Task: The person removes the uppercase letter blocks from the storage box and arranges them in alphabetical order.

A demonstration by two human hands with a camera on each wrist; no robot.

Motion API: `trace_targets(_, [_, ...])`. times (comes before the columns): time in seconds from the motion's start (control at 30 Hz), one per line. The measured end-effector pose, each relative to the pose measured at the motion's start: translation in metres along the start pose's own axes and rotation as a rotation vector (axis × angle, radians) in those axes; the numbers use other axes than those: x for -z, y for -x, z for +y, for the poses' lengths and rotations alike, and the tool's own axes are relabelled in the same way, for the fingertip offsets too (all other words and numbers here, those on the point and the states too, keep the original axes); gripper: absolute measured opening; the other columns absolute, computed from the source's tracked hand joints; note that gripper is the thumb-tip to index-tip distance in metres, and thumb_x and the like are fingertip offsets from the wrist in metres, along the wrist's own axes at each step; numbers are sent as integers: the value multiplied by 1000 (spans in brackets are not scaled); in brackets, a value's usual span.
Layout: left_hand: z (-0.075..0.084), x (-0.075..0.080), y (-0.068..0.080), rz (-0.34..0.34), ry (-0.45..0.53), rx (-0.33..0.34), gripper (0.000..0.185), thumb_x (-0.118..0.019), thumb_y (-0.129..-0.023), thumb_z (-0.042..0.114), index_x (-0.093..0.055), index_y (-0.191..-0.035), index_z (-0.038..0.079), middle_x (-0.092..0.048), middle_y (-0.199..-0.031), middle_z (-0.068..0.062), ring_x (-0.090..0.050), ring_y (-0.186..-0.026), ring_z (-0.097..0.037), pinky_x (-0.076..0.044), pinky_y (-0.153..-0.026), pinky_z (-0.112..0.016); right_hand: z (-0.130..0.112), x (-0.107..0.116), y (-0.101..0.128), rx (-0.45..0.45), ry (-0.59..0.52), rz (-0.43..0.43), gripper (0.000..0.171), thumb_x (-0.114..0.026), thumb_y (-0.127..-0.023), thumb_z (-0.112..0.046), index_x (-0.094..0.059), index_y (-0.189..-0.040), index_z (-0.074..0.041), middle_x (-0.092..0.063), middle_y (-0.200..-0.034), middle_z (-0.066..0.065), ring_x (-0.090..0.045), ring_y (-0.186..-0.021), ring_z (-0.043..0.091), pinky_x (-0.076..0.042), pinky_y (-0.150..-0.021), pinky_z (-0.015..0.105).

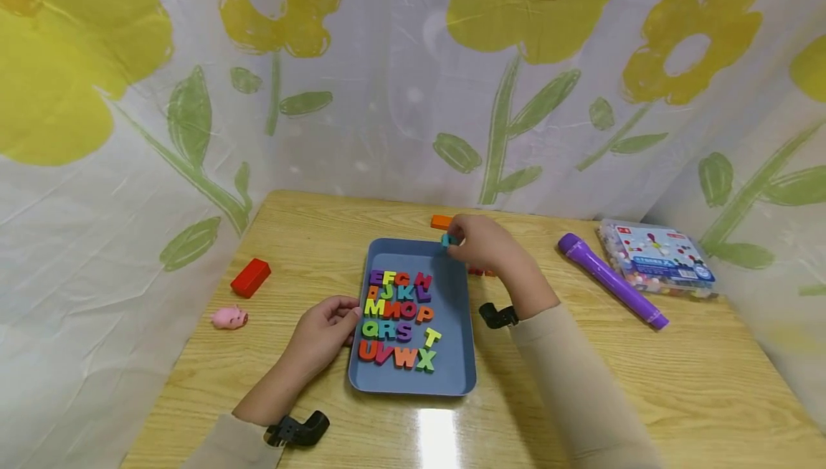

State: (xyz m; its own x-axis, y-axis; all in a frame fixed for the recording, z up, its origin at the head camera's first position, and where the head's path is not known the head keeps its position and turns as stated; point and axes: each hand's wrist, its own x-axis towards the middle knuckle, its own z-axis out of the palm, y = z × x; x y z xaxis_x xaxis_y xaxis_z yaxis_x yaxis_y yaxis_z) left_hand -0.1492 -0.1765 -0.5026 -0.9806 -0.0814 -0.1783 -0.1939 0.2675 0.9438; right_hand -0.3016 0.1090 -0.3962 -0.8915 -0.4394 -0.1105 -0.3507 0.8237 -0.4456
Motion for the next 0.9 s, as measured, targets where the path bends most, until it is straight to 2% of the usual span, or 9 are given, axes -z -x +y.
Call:
trace_targets(0.1, [1, -1, -1, 2, -20, 3, 32, -67, -109, 25, -71, -133, 3, -73, -113, -14, -72, -90, -16, -63, -75, -26, 24, 16, 12, -32, -37, 32, 30, -74, -102, -20, -68, -125, -3, -74, -124, 18, -69, -104, 32, -62, -93, 48])
trace_targets(0.23, [-1, -1, -2, 1, -38, 7, 34, -66, -110, 26, -70, -134, 3, -73, -115, -14, -72, -91, -17, -63, -76, -26, 62, 27, 29, -100, -37, 26, 31, -71, -105, -22, -66, -128, -2, -72, -126, 20, -70, -108, 35, -60, -94, 51])
trace_targets(0.33, [-1, -1, -2, -1, -45, 9, 35, -66, -110, 27, -70, -135, 3, -73, -116, -14, -72, -92, -17, -63, -76, -26, 86, 28, 41, -157, -36, 14, 33, -70, -105, -22, -66, -130, -1, -71, -128, 21, -69, -114, 38, -59, -97, 55])
trace_targets(0.53, [0, -2, -1, -7, -44, 8, 37, -66, -110, 27, -69, -136, 2, -73, -117, -16, -72, -93, -17, -64, -77, -25, 125, 20, 57, -210, -25, -2, 33, -73, -104, -21, -67, -128, 0, -71, -121, 20, -68, -110, 37, -58, -95, 55])
trace_targets(0.7, [0, -1, -1, -7, -33, 8, 36, -67, -110, 26, -69, -136, 1, -72, -116, -17, -72, -92, -17, -63, -75, -24, 145, 10, 58, -224, -28, -2, 30, -75, -101, -22, -70, -124, -4, -70, -115, 15, -64, -103, 32, -56, -92, 50])
trace_targets(0.9, [1, -1, -1, -17, -9, 6, 36, -67, -110, 25, -69, -135, 0, -72, -116, -17, -71, -91, -16, -62, -75, -23, 149, 6, 59, -218, -26, -1, 28, -76, -98, -19, -71, -121, -5, -68, -108, 13, -62, -96, 29, -55, -88, 46])
